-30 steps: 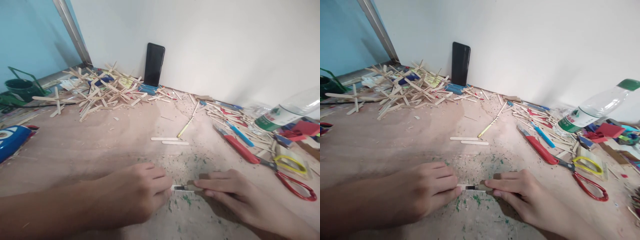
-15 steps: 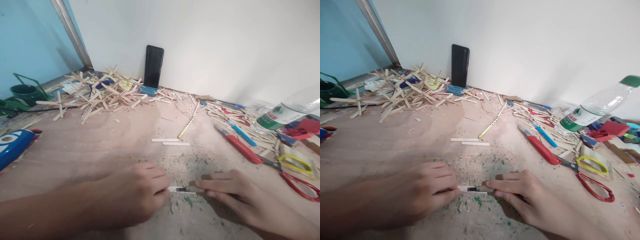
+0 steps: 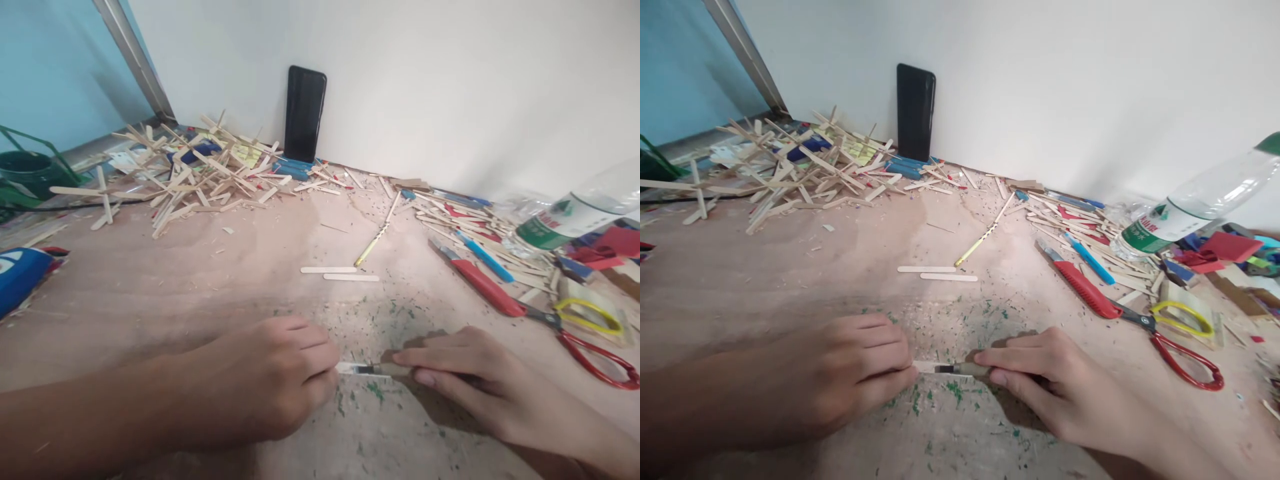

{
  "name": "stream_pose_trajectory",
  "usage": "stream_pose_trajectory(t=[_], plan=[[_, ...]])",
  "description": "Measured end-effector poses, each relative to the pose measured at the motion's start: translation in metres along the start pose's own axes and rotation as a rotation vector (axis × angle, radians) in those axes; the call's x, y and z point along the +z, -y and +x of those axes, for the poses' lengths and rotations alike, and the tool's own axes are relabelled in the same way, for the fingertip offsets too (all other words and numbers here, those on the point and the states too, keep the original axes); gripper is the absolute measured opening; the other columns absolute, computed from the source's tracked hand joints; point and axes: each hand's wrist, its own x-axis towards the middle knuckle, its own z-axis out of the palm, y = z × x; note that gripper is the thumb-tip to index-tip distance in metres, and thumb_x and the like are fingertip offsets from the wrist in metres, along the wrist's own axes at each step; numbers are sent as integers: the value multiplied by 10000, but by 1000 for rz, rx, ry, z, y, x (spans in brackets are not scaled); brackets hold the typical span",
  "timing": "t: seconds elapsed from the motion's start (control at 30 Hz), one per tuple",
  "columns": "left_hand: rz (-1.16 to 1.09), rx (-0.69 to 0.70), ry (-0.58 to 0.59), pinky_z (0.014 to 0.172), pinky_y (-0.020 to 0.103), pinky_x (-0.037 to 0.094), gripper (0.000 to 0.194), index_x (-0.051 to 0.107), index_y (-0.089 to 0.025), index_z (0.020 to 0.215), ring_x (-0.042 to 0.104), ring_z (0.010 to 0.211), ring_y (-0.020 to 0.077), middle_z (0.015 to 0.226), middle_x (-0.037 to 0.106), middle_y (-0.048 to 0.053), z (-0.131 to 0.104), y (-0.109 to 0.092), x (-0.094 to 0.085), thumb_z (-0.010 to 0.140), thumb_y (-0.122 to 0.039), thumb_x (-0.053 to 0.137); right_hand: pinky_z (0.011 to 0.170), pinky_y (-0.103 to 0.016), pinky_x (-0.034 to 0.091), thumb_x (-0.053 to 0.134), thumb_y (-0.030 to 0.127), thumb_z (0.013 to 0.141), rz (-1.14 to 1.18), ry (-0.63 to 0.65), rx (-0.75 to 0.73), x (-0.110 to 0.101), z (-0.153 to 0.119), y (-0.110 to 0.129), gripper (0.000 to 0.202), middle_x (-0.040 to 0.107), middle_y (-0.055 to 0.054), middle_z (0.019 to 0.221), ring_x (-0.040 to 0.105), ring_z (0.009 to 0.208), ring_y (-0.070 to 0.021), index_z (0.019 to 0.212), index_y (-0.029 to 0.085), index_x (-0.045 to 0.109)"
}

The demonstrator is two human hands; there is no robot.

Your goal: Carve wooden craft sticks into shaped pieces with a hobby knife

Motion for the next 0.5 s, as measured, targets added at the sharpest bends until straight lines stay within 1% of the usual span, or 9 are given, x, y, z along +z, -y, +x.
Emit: stream_pose_trajectory(t=[0.07, 0.17, 0.27, 0.37, 0.5], plan=[[-3, 2, 7, 730, 411, 480, 184, 815, -109, 1057, 609, 797, 217, 887, 692, 26, 0, 0, 0, 1163, -63, 672, 754, -210, 695, 596, 297, 1252, -16, -8, -7, -1, 0, 0, 337, 947, -65, 1147, 920, 926, -186, 1290, 204, 917], [-9, 0, 53, 741, 409, 494, 151, 800, -124, 1005, 629, 823, 215, 917, 714, 29, 2, 0, -2, 1130, -73, 734, 704, -211, 691, 570, 309, 1261, -41, -30, -14, -1, 1, 0, 370, 947, -78, 1124, 920, 896, -191, 1261, 196, 922], [-5, 3, 90, 767, 418, 513, 164, 781, -145, 947, 652, 861, 222, 964, 743, 31, 2, -2, -4, 1103, -96, 791, 714, -206, 699, 588, 280, 1248, -13, -32, -10, 2, 3, -1, 347, 948, -72, 1112, 921, 880, -190, 1262, 194, 923], [-10, 4, 91, 762, 424, 504, 209, 769, -157, 918, 644, 851, 222, 958, 740, 30, 2, -4, -5, 1121, -107, 769, 709, -204, 702, 618, 264, 1233, 6, -30, -5, 3, 4, -1, 317, 948, -72, 1111, 923, 877, -194, 1285, 198, 924], [-6, 4, 118, 755, 418, 487, 221, 766, -157, 922, 639, 854, 220, 951, 735, 38, 2, -6, -8, 1140, -120, 755, 669, -219, 699, 577, 290, 1253, -29, -20, -12, 4, 3, 1, 363, 945, -93, 1125, 924, 865, -209, 1312, 189, 920]])
